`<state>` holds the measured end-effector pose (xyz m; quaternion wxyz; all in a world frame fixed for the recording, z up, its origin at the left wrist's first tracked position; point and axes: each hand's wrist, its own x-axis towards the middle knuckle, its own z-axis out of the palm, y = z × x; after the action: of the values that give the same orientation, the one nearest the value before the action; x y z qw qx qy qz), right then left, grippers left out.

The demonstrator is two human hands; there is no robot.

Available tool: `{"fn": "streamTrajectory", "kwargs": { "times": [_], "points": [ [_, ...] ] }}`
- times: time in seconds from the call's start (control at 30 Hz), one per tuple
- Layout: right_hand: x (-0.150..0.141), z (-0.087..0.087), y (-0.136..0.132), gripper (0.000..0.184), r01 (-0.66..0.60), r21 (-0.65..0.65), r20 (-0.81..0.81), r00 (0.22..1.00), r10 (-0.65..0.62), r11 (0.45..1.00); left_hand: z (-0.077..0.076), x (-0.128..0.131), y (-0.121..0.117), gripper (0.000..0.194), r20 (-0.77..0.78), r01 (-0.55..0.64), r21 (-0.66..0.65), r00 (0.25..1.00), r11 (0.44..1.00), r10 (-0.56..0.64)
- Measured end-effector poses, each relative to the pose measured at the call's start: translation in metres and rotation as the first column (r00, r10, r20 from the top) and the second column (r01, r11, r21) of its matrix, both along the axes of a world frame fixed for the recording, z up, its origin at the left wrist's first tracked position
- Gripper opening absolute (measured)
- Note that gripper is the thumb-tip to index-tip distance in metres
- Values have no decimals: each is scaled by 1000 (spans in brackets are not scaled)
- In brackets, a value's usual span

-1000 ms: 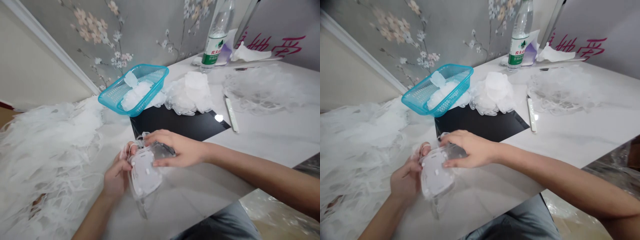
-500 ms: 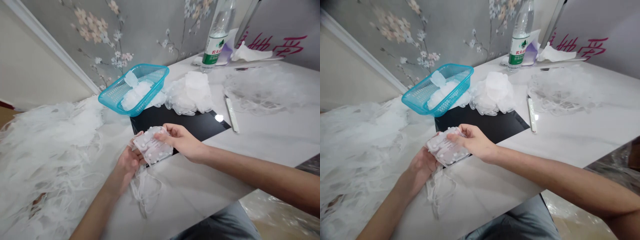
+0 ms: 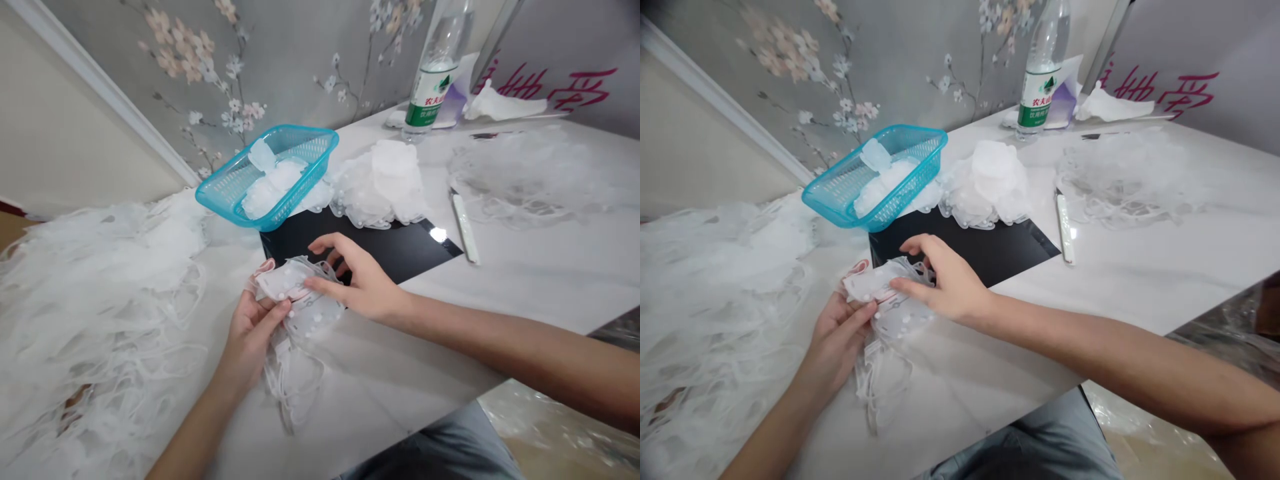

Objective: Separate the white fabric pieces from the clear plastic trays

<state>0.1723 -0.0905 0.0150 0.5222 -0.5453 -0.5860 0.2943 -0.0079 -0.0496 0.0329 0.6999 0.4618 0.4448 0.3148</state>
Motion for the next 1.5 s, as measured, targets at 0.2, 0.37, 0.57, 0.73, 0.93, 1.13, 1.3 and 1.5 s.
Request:
{"fn": "streamTrajectory", "kwargs": {
  "times": [0.2, 0.37, 0.57, 0.73, 0.93, 1.13, 1.3, 1.5],
  "points": [
    [8, 8, -1, 13, -320, 256, 321, 918, 232, 912, 1, -2, -2, 69, 14, 37, 24, 999, 999, -38],
    [3, 5, -3, 16, -286, 196, 312, 925, 216, 938, 2, -2, -2, 69, 12, 77, -4, 997, 997, -77],
    [7, 6, -2, 21, -89, 140, 243, 969, 53, 986, 5, -1, -3, 71, 12, 86, 18, 996, 996, -87],
    [6, 10, -6, 16, -191, 432, 428, 904, -14, 882, 5, -1, -1, 70, 8, 18, 25, 1000, 1000, -18],
    [-3, 2, -4, 20, -341, 410, 621, 784, 15, 846, 1, -1, -1, 62, -5, 3, 71, 1000, 997, -3],
    [-7, 6, -8, 18, -461, 385, 755, 656, 15, 799, 0, 0, 5, 50, -57, -166, 82, 984, 983, 171],
    [-11, 9, -13, 25, -516, 353, 792, 609, 44, 780, -4, 0, 10, 48, -65, -210, 75, 974, 975, 215],
    [-15, 7, -16, 23, -485, 447, 783, 618, -67, 751, -9, 0, 11, 42, 8, -277, 142, 960, 950, 279]
  ]
}}
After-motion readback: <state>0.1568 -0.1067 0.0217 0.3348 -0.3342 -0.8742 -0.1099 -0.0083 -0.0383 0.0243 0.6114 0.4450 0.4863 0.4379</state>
